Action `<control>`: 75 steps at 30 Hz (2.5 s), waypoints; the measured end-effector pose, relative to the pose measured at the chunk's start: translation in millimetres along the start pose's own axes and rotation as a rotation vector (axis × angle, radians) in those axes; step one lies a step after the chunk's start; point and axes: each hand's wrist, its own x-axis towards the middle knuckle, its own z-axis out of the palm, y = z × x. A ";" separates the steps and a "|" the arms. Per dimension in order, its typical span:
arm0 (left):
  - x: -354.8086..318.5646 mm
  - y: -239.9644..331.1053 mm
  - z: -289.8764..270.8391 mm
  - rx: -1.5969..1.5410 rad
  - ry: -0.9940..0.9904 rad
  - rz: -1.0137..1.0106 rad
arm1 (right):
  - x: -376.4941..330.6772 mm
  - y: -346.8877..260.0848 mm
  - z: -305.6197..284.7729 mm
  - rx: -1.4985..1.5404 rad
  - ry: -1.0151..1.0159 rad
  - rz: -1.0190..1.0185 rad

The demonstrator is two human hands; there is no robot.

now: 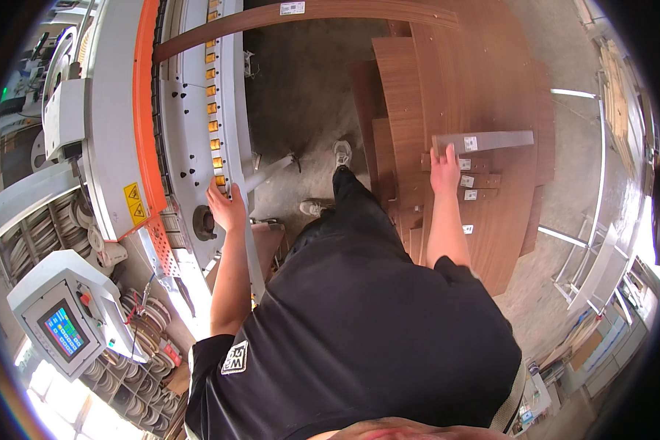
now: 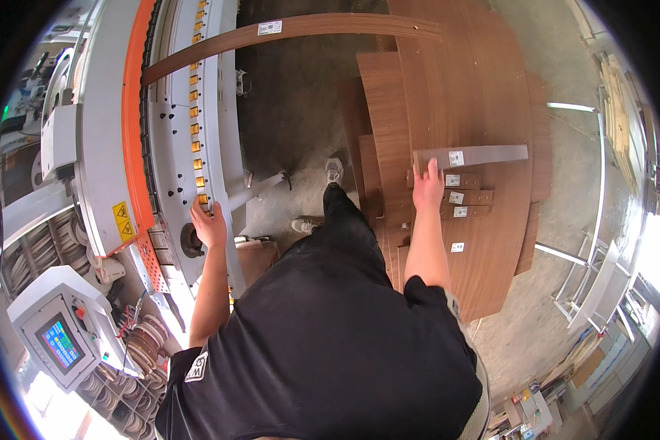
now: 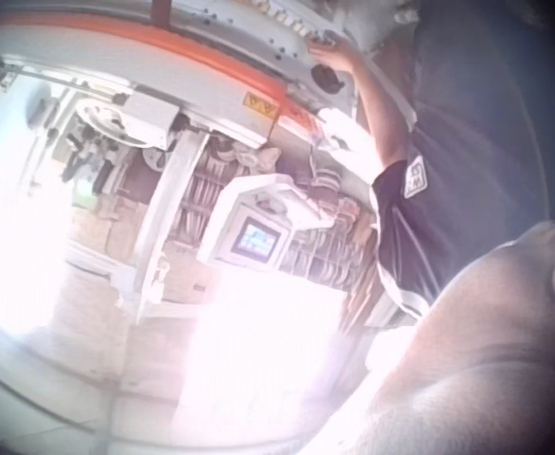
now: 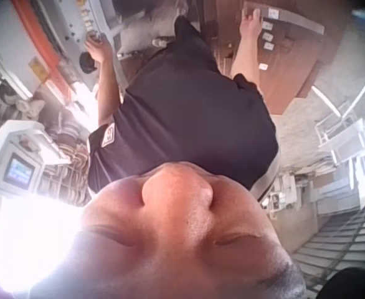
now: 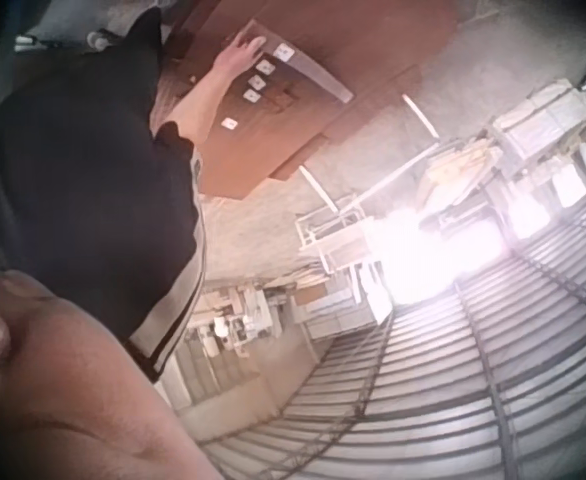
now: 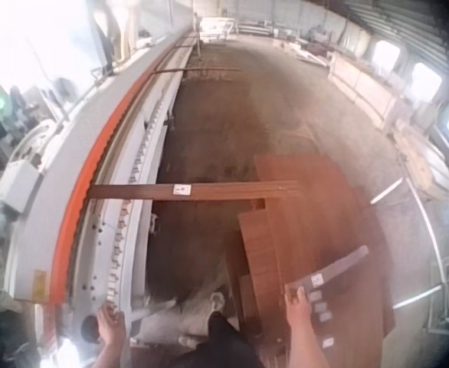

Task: The person feeds wooden boards into an edge-banding machine, moves a large tabletop panel across a workspace, and uses an air nozzle to clear dust from the machine and their hands.

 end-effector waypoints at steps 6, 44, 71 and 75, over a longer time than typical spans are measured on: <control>1.3 -7.3 0.2 -0.020 0.022 0.020 | -117.1 -21.0 -56.3 -0.314 -0.306 0.078; -78.6 -121.1 -56.8 -1.306 0.344 -0.732 | -259.6 166.1 124.4 -2.012 -1.391 -0.264; 69.4 -62.6 -14.0 -1.322 0.066 -0.539 | -181.6 133.3 250.7 -1.402 -1.137 -1.107; 42.2 -72.5 23.2 -0.839 -0.001 -0.196 | -185.3 102.7 205.5 -1.246 -1.037 -1.157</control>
